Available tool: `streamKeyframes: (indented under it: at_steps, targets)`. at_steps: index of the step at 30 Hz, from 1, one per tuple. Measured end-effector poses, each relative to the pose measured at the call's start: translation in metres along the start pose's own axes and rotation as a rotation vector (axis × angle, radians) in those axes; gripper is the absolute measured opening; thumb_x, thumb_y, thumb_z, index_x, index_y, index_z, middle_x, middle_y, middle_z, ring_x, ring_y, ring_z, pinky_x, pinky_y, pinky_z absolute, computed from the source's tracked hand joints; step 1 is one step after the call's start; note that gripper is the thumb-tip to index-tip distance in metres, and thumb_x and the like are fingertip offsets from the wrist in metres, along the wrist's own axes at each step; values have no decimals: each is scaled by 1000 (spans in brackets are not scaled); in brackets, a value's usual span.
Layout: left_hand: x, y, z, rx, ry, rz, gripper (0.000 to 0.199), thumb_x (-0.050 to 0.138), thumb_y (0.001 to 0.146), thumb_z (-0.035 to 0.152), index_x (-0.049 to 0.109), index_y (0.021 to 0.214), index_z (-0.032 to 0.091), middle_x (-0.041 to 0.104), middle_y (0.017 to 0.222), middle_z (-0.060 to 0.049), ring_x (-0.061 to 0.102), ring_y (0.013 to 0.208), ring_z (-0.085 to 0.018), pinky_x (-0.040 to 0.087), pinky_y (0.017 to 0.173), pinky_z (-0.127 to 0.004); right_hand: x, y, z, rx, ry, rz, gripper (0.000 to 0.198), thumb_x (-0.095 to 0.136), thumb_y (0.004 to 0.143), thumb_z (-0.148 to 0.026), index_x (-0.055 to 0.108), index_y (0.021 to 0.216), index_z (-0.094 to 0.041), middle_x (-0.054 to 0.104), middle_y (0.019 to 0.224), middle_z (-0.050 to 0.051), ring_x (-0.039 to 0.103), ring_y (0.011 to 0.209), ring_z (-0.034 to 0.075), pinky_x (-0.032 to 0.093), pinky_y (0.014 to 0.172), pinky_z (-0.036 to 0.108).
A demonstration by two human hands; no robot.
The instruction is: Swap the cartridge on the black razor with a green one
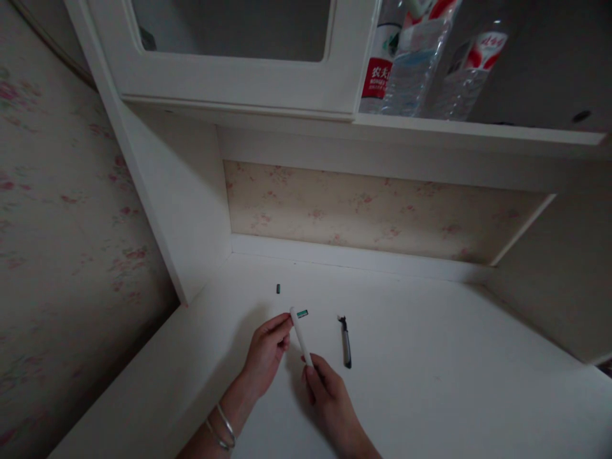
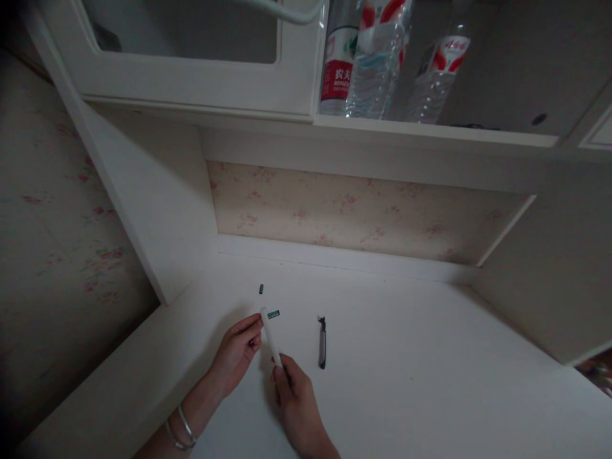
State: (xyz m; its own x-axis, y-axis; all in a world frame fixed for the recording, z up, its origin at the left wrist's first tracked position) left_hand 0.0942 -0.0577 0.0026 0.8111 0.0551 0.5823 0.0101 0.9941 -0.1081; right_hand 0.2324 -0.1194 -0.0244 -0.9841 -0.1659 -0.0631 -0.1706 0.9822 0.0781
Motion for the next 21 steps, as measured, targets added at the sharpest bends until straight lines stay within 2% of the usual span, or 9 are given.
streamKeyframes:
  at_steps: [4, 6, 10, 12, 17, 21]
  targets:
    - [-1, 1, -2, 18, 25, 40, 33, 81, 61, 29, 72, 89, 13, 65, 81, -6, 43, 57, -6, 34, 51, -18, -6, 2, 0, -1, 8, 94, 39, 47, 92, -52, 58, 89, -15, 46, 59, -3, 42, 55, 12, 33, 52, 22]
    - [-2, 2, -3, 38, 64, 48, 34, 81, 61, 31, 73, 89, 13, 63, 76, -4, 42, 57, -6, 34, 51, -18, -3, 2, -1, 1, 51, 42, 39, 46, 92, -52, 58, 94, -15, 51, 63, -1, 47, 57, 13, 36, 55, 23]
    - [-5, 3, -5, 77, 152, 34, 35, 78, 65, 36, 73, 91, 14, 55, 61, 1, 39, 55, -7, 32, 51, -19, 8, -2, -4, -15, 65, -116, 39, 46, 94, -48, 53, 117, -17, 61, 79, 4, 54, 69, 16, 41, 63, 26]
    - [-6, 3, -6, 88, 162, 27, 35, 77, 66, 37, 73, 92, 15, 55, 62, 1, 40, 55, -7, 32, 51, -20, 9, -3, -2, -33, 26, -126, 35, 46, 94, -46, 57, 113, -17, 61, 80, 4, 54, 71, 16, 41, 65, 26]
    - [-8, 4, -9, 100, 174, 36, 38, 77, 65, 38, 72, 94, 14, 60, 72, -2, 40, 55, -7, 31, 50, -20, 1, 2, 6, -29, 59, 46, 36, 46, 93, -49, 58, 103, -16, 61, 77, 4, 55, 69, 16, 44, 64, 26]
    - [-8, 4, -8, 115, 205, 46, 37, 75, 68, 37, 70, 96, 13, 61, 74, -3, 39, 55, -7, 31, 50, -20, 5, 1, 6, -24, 69, -8, 35, 46, 93, -49, 58, 100, -17, 60, 76, 4, 56, 67, 16, 44, 62, 26]
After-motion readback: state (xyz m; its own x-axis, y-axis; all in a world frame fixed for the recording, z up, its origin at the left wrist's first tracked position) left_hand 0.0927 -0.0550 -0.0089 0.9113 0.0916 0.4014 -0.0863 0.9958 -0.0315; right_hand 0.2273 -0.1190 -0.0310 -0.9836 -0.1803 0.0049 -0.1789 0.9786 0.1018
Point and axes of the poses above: each hand's wrist, its own y-axis towards the middle knuckle, its own x-axis out of the palm, z = x × y, the point moved 3 cm from there along y, towards the middle knuckle
